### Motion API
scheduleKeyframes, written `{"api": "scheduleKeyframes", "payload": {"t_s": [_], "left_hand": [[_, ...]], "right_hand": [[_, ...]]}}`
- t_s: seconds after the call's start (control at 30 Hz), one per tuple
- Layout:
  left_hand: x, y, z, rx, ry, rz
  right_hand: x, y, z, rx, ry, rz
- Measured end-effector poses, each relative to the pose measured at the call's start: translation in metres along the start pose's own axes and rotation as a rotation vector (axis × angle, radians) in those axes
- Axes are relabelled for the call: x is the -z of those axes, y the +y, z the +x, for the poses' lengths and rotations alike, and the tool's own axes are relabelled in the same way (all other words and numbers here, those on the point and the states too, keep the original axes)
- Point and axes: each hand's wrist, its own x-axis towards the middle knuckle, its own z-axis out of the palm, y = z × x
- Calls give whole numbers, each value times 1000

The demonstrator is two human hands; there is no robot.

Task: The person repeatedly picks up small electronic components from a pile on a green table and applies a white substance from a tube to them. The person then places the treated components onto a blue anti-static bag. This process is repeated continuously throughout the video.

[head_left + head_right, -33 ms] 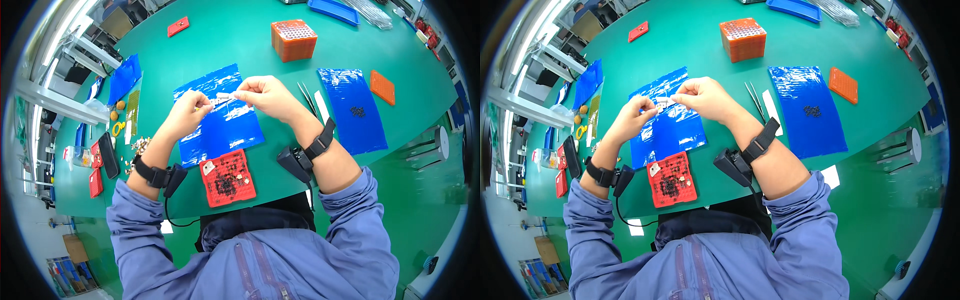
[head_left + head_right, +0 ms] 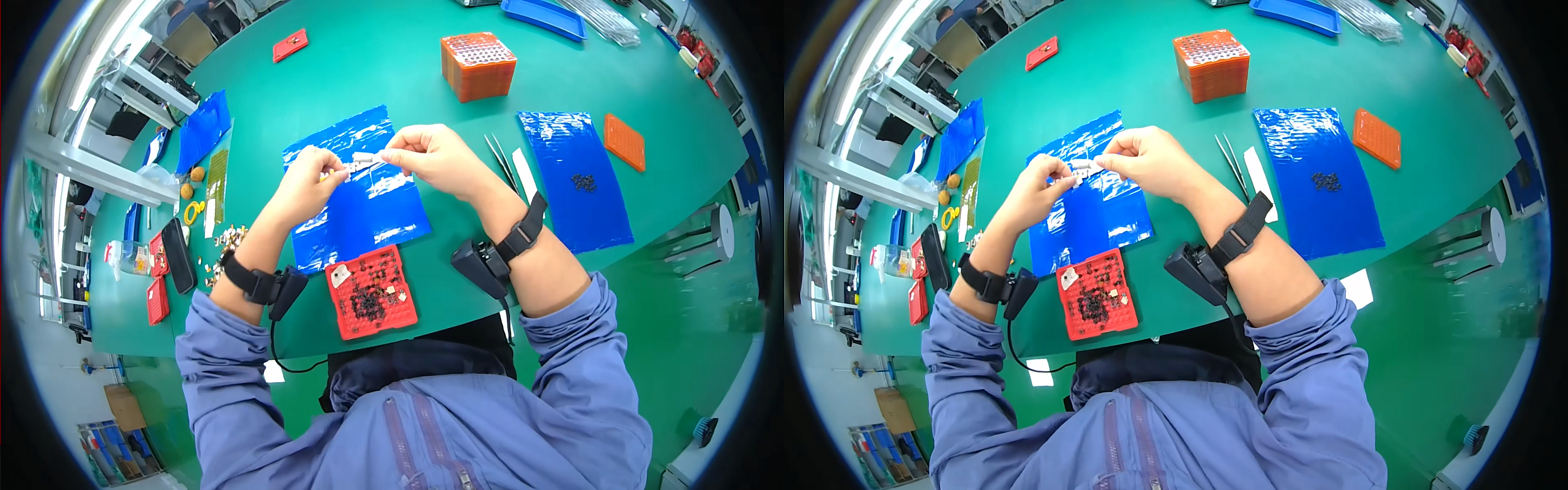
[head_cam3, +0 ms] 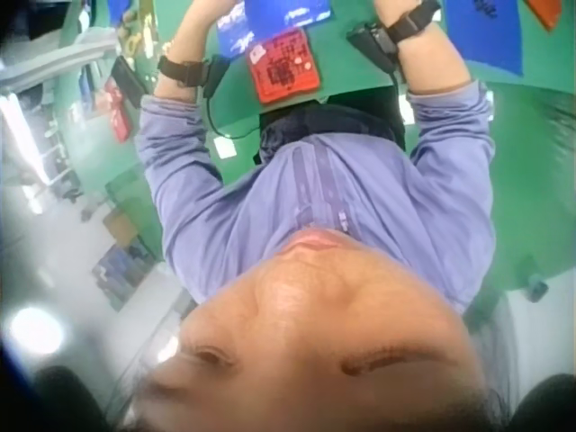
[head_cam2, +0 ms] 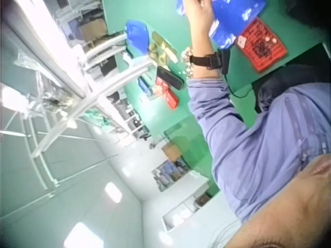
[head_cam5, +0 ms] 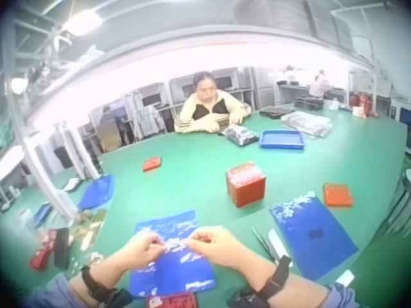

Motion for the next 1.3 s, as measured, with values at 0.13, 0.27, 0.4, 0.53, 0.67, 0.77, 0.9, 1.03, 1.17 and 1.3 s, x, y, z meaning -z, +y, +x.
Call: {"api": "scheduleKeyframes", "payload": {"t_s": [0.13,0.27,0.4,0.53,0.67,0.77,0.9,1.03,1.17,1.3], "left_hand": [[-21,-21,15,-51,56,129],[-28,-23,16,-54,80,183],[-28,-22,18,-25,70,163],[-32,-29,20,-80,97,213],[-28,-22,14,-73,161,226],[-5,-19,5,-125,204,175],[52,2,-34,-109,173,96],[66,-28,-91,2,35,203],[52,-52,-130,182,22,261],[45,-65,-138,200,52,270]], "right_hand": [[3,1,0,-21,-23,-25],[3,3,1,-17,-31,-13],[2,1,-1,-33,-31,-20],[3,1,-1,-44,-44,-22],[1,-3,-1,-49,-22,-29],[0,-11,-3,-66,-13,-33],[0,-15,-7,-89,-21,-37],[-4,-13,-8,-106,-27,-63],[-10,-13,-8,-114,-50,-108],[-12,-10,-6,-108,-65,-154]]}}
